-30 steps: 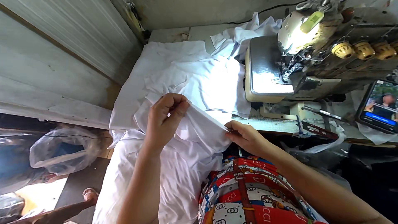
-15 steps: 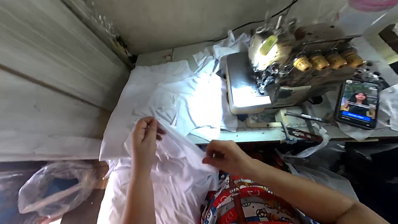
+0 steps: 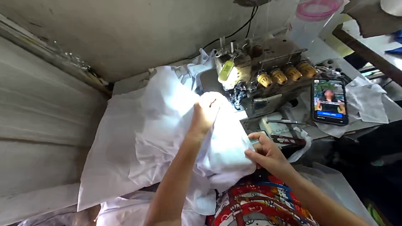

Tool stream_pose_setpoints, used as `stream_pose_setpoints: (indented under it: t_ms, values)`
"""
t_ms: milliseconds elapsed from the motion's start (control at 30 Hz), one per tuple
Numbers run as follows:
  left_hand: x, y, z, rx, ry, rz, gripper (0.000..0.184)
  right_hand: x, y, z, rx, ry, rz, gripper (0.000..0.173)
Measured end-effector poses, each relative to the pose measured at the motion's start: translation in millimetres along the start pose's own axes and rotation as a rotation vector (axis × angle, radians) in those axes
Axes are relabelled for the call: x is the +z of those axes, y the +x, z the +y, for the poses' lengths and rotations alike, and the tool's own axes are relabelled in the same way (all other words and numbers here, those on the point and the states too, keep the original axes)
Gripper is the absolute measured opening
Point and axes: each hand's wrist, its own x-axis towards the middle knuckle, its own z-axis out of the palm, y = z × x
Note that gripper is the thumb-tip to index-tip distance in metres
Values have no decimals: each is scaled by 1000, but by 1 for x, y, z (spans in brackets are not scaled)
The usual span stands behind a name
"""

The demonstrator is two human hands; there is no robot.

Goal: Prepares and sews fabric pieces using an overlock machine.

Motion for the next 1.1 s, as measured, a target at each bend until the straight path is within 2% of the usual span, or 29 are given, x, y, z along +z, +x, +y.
stream_pose_setpoints:
  t_ms: [67, 133, 200, 267, 367, 567, 800, 900, 1000, 1100]
  values:
    - [12, -4, -7, -46, -29, -69, 10, -9, -2, 17, 104, -58, -23, 56]
    - [11, -5, -4, -90, -43, -121, 9, -14, 1, 26, 91, -106, -69, 46]
    - [5, -3, 2, -121, -45, -158, 8, -17, 10, 29, -18, -222, -62, 31]
    - [2, 0, 4, -131, -61, -179, 8, -17, 24, 25, -137, -283, -60, 36]
    - [-3, 2, 11, -190, -106, -190, 6, -11, 43, 14, -155, -160, -88, 41]
    - [-6, 3, 32, -225, -70, -102, 7, -3, 34, 14, -202, 56, -50, 20]
    - [28, -10, 6, -141, -118, 76, 9, -13, 1, 46, -32, 12, 110, 10]
    - [26, -22, 5, -87, -35, -29, 16, -14, -1, 49, -75, -30, 143, 15]
    - [20, -37, 7, 27, 130, -203, 15, -17, 0, 44, -71, -47, 117, 16]
    - [20, -50, 20, 47, 306, -290, 32, -20, -6, 37, -9, 34, 51, 9]
